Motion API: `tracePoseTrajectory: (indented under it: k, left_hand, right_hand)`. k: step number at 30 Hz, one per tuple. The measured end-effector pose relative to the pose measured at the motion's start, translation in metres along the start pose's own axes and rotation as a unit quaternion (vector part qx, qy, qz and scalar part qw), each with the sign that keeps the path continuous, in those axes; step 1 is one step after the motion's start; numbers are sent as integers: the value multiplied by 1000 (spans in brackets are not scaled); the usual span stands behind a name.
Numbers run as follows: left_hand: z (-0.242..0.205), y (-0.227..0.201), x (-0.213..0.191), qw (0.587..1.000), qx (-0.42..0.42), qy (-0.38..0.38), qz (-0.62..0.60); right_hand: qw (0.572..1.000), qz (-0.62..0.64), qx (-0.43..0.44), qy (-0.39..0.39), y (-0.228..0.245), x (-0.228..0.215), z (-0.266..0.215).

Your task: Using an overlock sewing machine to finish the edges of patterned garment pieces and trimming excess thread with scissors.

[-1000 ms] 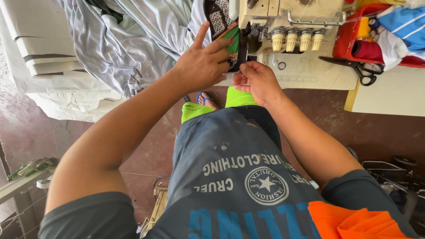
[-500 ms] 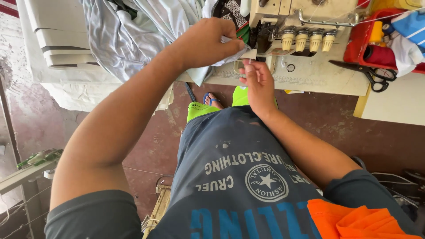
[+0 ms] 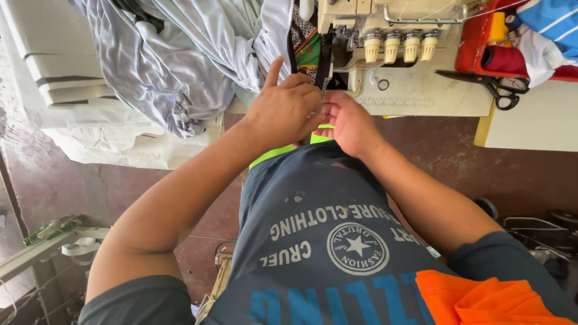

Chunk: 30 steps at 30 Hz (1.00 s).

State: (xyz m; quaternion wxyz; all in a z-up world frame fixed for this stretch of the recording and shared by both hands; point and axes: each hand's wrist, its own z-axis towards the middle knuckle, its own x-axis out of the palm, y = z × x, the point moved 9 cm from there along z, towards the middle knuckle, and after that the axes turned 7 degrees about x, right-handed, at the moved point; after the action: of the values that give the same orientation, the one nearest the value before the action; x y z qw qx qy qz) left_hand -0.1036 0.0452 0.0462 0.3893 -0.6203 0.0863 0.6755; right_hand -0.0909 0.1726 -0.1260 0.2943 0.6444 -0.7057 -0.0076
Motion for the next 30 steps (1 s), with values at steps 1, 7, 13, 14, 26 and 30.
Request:
tracePoseTrajectory:
  k: [1, 7, 13, 14, 26, 30]
  left_hand:
    - [-4, -1, 9, 1000, -3, 0, -2]
    - [-17, -10, 49, 989, 54, -90, 101]
    - [-22, -2, 89, 984, 36, -141, 106]
    - [-22, -2, 89, 984, 31, -140, 106]
    - [-13, 7, 76, 985, 3, -132, 113]
    - [-4, 11, 73, 989, -7, -112, 101]
  right_hand:
    - [1000, -2, 3, -1, 3, 0, -2]
    - [995, -58, -76, -28, 24, -7, 6]
    - [968, -177, -137, -113, 30, -29, 12]
    - [968, -179, -134, -113, 29, -31, 14]
    - [924, -269, -187, -199, 46, -103, -8]
    - [903, -287, -193, -253, 57, -137, -30]
